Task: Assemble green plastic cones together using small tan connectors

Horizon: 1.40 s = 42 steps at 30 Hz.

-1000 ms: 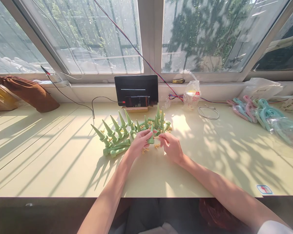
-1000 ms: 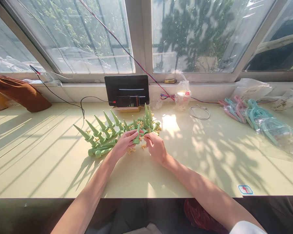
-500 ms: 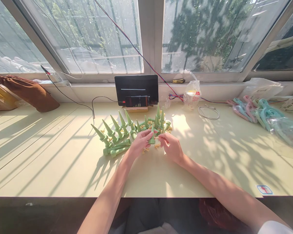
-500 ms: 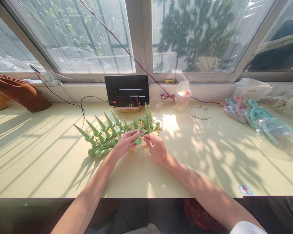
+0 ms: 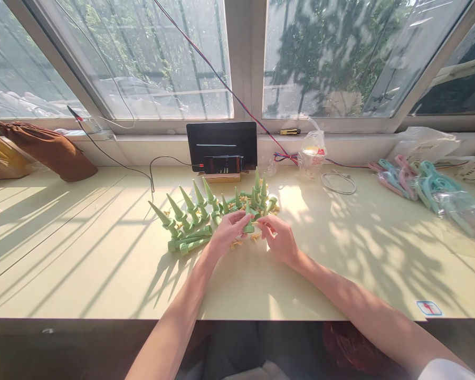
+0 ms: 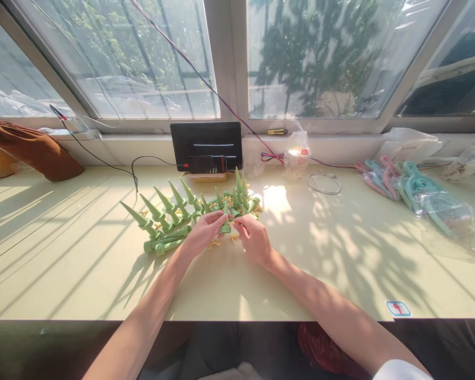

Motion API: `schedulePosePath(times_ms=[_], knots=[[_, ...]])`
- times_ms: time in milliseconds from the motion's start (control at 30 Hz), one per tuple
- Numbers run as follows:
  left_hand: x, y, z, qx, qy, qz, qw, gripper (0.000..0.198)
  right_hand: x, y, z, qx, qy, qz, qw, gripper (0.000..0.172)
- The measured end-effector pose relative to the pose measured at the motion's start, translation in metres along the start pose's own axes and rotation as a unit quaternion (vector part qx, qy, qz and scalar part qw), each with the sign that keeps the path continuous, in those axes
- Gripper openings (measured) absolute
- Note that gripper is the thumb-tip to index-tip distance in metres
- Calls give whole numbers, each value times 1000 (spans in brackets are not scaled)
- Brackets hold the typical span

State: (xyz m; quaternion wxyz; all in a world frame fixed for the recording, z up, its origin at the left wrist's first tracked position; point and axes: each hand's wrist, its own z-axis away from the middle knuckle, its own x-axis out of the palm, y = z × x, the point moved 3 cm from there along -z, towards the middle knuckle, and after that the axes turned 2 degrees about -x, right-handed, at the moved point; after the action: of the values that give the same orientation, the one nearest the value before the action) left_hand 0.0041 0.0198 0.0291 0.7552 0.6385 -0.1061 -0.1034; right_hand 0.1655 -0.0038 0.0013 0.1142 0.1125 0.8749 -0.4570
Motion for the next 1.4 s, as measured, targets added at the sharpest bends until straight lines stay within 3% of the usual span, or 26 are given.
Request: schedulePosePath(times_ms=[267, 800, 1133, 1400], knots=[[0, 0, 1, -11, 11, -35, 999, 45, 0, -1, 0, 29, -5, -15, 999, 22], [4, -4, -2, 93, 19, -51, 994, 41, -2, 3, -1, 55, -11, 23, 998, 26], [3, -2, -1, 52, 82, -74, 993, 43, 0, 5, -2, 11, -19, 78, 997, 23], [-1, -5, -4, 41, 95, -78, 992, 43, 4, 8, 2, 0, -47, 96, 994, 15]])
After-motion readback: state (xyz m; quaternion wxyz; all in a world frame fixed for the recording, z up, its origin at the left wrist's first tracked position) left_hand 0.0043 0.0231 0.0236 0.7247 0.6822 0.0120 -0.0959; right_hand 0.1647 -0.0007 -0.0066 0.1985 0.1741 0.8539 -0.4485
